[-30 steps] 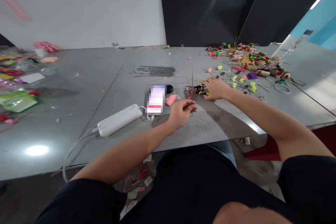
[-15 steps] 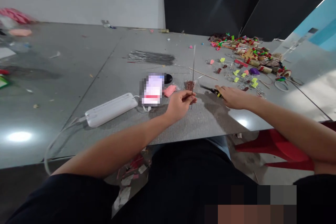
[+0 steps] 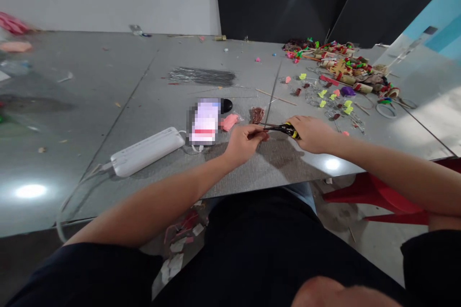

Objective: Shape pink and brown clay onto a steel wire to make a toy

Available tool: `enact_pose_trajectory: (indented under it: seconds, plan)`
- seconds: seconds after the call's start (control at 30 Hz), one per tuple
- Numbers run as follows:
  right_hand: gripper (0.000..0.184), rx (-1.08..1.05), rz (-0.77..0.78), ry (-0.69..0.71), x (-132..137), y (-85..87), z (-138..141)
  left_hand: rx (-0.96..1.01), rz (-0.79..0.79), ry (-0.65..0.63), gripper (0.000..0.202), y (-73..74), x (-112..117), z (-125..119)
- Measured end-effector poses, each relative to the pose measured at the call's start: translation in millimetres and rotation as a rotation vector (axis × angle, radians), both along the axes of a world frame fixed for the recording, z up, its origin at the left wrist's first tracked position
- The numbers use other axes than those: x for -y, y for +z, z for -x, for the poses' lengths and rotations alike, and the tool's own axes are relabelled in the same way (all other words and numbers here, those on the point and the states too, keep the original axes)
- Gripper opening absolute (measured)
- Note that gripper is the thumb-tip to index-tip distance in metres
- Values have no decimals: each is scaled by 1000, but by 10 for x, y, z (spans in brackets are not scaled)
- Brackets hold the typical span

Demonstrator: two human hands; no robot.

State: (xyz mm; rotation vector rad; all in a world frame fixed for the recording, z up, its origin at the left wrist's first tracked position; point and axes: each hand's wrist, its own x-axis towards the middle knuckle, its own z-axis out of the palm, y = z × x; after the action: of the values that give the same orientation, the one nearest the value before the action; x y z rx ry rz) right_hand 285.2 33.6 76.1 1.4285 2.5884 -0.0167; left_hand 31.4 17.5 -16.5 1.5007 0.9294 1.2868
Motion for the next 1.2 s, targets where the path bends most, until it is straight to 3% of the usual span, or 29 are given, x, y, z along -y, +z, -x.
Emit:
enact_pose_trajectory:
  seconds: [0.3,0.5,0.77,0.87,1.0,1.2]
  plan:
    - [40,-38,10,20,76,86,119,9,-4,-51,14,40,35,-13]
    - [17,-257,158,38,13,11,59,64,129,-133,16,86,29,-11]
    - [20,-432,367,42,-130,-39,11,103,263,-244,24,182,52,44]
    - [19,-416,487,-28,-158,-23,13,109,279,-249,29,202,52,59]
    - [25,-417,635,-130,-107,18,86,120,342,-299,21,227,36,61]
    - [24,-242,660,-274,89,151,260,49,450,-309,10,252,34,37]
